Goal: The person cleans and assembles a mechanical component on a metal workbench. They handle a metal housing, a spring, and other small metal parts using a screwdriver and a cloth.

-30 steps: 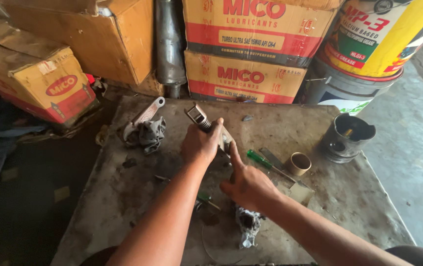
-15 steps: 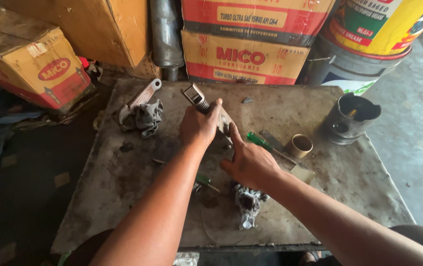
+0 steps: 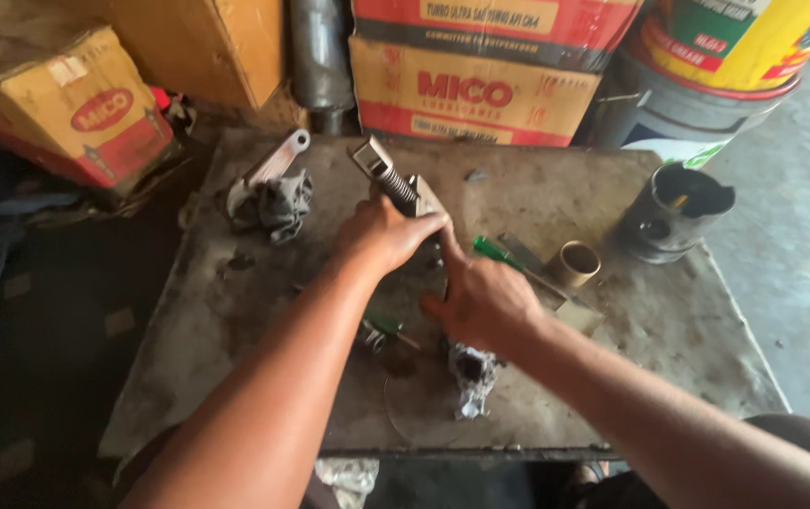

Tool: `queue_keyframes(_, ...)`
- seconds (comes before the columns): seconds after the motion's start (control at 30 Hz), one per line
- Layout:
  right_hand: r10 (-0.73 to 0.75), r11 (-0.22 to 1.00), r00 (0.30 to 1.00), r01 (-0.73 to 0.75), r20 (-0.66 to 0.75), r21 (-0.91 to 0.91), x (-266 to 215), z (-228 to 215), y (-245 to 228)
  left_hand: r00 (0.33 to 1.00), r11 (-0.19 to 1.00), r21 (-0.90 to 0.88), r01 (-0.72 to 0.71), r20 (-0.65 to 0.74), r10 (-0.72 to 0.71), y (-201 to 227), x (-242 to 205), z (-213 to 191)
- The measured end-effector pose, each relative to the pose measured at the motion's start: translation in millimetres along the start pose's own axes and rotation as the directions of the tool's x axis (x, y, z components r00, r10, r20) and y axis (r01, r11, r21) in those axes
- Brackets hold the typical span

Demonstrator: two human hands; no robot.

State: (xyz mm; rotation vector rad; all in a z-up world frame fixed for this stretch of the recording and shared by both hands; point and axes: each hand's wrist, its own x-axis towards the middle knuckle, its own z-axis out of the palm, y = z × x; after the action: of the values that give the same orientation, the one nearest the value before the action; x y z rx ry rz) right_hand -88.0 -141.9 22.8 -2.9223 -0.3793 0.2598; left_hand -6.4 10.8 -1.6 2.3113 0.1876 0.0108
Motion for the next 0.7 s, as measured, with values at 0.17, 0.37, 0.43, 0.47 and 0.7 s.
queue_keyframes(0.17, -0.009, 1.000, 0.998, 0.011, -0.069, 0.027, 5, -2, 0, 0.997, 0.996, -0.048, -0.070, 0.015, 0.071, -15, 11, 5)
queue_keyframes(0.37, -0.004, 0.992, 1.000, 0.007, -0.027, 0.124, 4, -4, -2, 0.986, 0.988, -0.026, -0.155, 0.055, 0.156, -22, 15, 4)
queue_keyframes(0.43, 0.002, 0.995, 0.999, 0.002, -0.040, 0.103, 6, -4, -5, 0.991, 0.991, -0.091, -0.099, 0.080, 0.106, -16, 10, 1)
queue_keyframes(0.47, 0.007, 0.997, 0.998, -0.003, -0.057, 0.079, 5, -4, -4, 0.991, 0.991, -0.092, -0.099, 0.085, 0.107, -15, 7, 0)
queue_keyframes(0.7, -0.010, 0.995, 0.998, 0.016, -0.061, 0.103, 12, -5, 4, 0.972, 0.976, -0.052, -0.213, -0.115, 0.206, -16, 23, 17)
